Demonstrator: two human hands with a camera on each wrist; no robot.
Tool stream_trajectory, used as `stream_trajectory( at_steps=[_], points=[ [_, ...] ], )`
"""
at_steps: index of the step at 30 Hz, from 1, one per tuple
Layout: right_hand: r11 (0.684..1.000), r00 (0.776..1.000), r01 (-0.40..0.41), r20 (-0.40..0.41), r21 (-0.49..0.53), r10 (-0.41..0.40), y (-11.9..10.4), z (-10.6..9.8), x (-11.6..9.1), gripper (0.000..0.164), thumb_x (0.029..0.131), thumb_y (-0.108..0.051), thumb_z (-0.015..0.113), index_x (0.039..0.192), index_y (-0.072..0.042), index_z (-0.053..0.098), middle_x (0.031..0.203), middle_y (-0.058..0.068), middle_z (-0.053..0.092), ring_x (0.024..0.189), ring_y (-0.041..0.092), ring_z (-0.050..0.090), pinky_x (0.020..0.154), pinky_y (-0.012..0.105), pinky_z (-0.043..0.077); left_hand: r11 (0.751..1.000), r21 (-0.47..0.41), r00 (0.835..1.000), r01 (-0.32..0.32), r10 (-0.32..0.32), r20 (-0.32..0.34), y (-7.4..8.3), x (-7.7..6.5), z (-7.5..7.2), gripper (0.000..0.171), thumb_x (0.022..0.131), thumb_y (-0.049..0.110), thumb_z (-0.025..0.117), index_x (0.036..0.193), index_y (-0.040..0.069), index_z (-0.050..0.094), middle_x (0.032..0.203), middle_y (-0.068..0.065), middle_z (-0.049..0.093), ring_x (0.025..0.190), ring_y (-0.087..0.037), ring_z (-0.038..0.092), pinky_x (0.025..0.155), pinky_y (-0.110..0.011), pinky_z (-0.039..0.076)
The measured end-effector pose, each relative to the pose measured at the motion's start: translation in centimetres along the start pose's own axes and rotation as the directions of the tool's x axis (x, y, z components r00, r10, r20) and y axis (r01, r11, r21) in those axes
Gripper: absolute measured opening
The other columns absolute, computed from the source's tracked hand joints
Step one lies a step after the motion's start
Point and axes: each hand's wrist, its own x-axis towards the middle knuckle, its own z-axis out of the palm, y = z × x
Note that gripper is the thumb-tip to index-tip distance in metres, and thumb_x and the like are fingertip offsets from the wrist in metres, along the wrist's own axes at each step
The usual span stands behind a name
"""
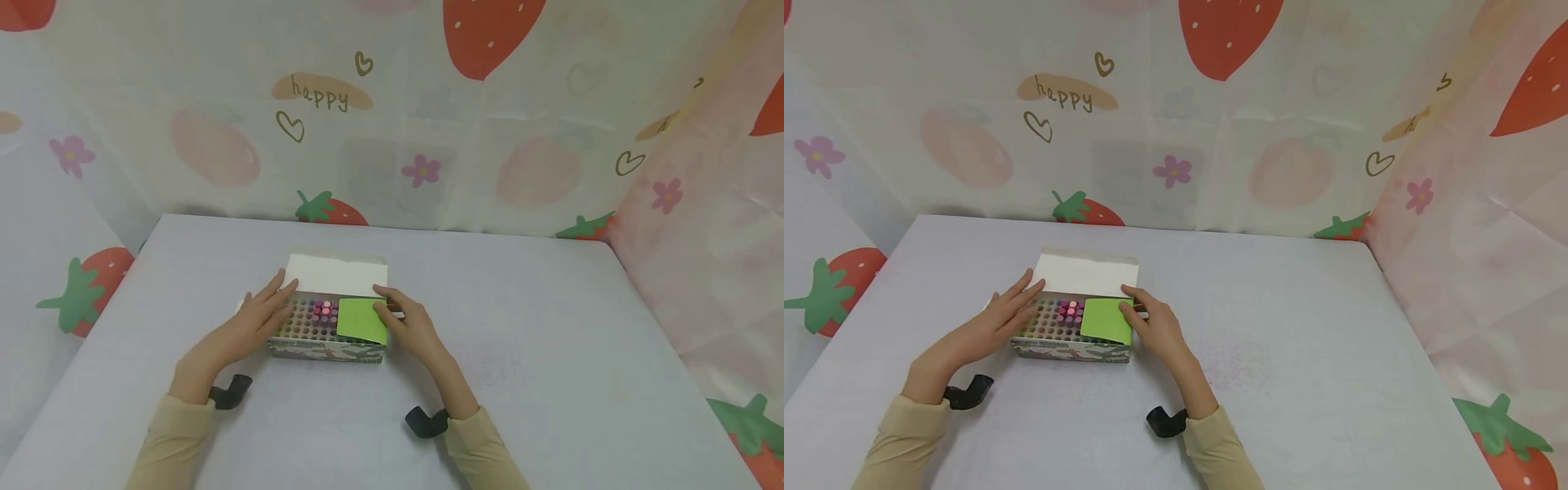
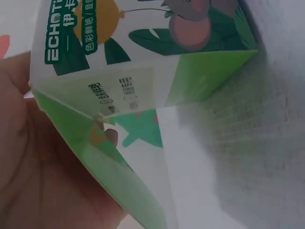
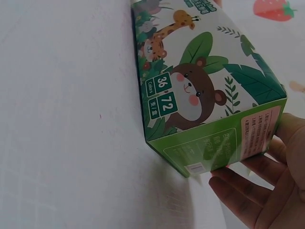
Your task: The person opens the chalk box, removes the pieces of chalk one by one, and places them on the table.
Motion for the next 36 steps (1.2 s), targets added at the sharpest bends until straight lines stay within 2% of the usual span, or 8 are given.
stream_trajectory(
  at_steps=[3,8,11,19,22,25,30,36],
  points=[
    [1.000,1.000,-0.002,0.001,0.000,0.002,0.1,0.1,0.1,0.040,0.095,-0.042,0.049,0.133,-0.029,0.050,0.120,0.005,0.061,0.108,0.023,0.060,0.088,0.041,0.051,0.998,-0.050,0.999,0.027,-0.026,0.019,-0.4,0.5,0.5,0.069,0.098,0.041,0.041,0.149,0.008,0.009,0.154,-0.014,-0.011,0.141,-0.039,0.000,0.106,-0.066,-0.008],
    [1.000,1.000,-0.005,0.001,0.003,0.005,0.1,0.1,0.1,0.040,0.095,-0.042,0.049,0.133,-0.030,0.050,0.120,0.004,0.061,0.108,0.023,0.059,0.088,0.041,0.051,0.999,0.009,0.999,0.049,-0.049,0.018,-0.5,0.9,1.4,0.106,0.077,0.055,0.066,0.149,0.009,0.002,0.154,-0.013,-0.016,0.140,-0.042,-0.001,0.104,-0.070,-0.003],
    [1.000,1.000,0.001,0.000,0.006,-0.001,0.1,0.1,0.1,0.040,0.095,-0.042,0.049,0.133,-0.029,0.050,0.120,0.005,0.061,0.108,0.023,0.060,0.088,0.041,0.051,0.999,0.033,0.999,0.042,-0.041,-0.006,-0.5,0.9,1.6,0.119,0.066,0.057,0.075,0.149,0.009,0.004,0.154,-0.015,-0.012,0.139,-0.043,0.001,0.104,-0.070,0.002],
    [0.999,0.999,0.041,0.005,-0.006,-0.041,0.2,0.1,0.1,0.041,0.096,-0.041,0.046,0.134,-0.026,0.048,0.121,0.007,0.060,0.108,0.025,0.060,0.088,0.042,0.051,0.999,0.015,0.999,0.033,-0.033,-0.026,-0.4,0.8,1.7,0.117,0.063,0.056,0.078,0.148,0.010,0.011,0.154,-0.016,0.000,0.137,-0.045,0.008,0.102,-0.068,0.021],
    [0.997,0.998,0.066,0.006,-0.047,-0.066,0.1,0.0,0.0,0.041,0.097,-0.042,0.044,0.135,-0.026,0.047,0.121,0.006,0.060,0.107,0.023,0.061,0.087,0.038,0.052,0.999,0.017,0.999,0.044,-0.043,-0.025,-0.4,0.8,1.7,0.116,0.062,0.058,0.077,0.147,0.011,0.013,0.154,-0.016,0.002,0.137,-0.044,0.009,0.102,-0.067,0.023],
    [0.992,0.996,0.084,-0.010,-0.094,-0.086,-0.2,-0.2,-0.2,0.041,0.097,-0.041,0.042,0.134,-0.025,0.048,0.125,0.004,0.058,0.108,0.020,0.059,0.086,0.034,0.053,0.999,0.022,0.999,0.042,-0.041,-0.028,-0.4,0.8,1.6,0.115,0.061,0.059,0.077,0.146,0.011,0.015,0.153,-0.016,0.004,0.137,-0.043,0.009,0.105,-0.066,0.020],
    [0.974,0.986,0.110,-0.098,-0.198,-0.132,-1.0,-0.7,-0.7,0.038,0.097,-0.038,0.046,0.131,-0.021,0.052,0.129,0.001,0.051,0.111,0.019,0.056,0.082,0.032,0.053,0.999,0.027,0.999,0.024,-0.023,-0.038,-0.3,0.8,1.5,0.114,0.061,0.057,0.078,0.145,0.010,0.018,0.153,-0.018,0.008,0.138,-0.042,0.010,0.108,-0.065,0.007],
    [0.954,0.964,0.169,-0.159,-0.249,-0.212,-2.8,-1.2,-1.2,0.038,0.097,-0.037,0.047,0.128,-0.018,0.055,0.132,0.003,0.048,0.118,0.020,0.052,0.088,0.037,0.051,0.999,0.035,0.999,0.021,-0.019,-0.041,-0.4,0.8,1.5,0.112,0.062,0.056,0.078,0.144,0.009,0.019,0.152,-0.020,0.010,0.137,-0.043,0.013,0.106,-0.068,0.007]
  ],
)
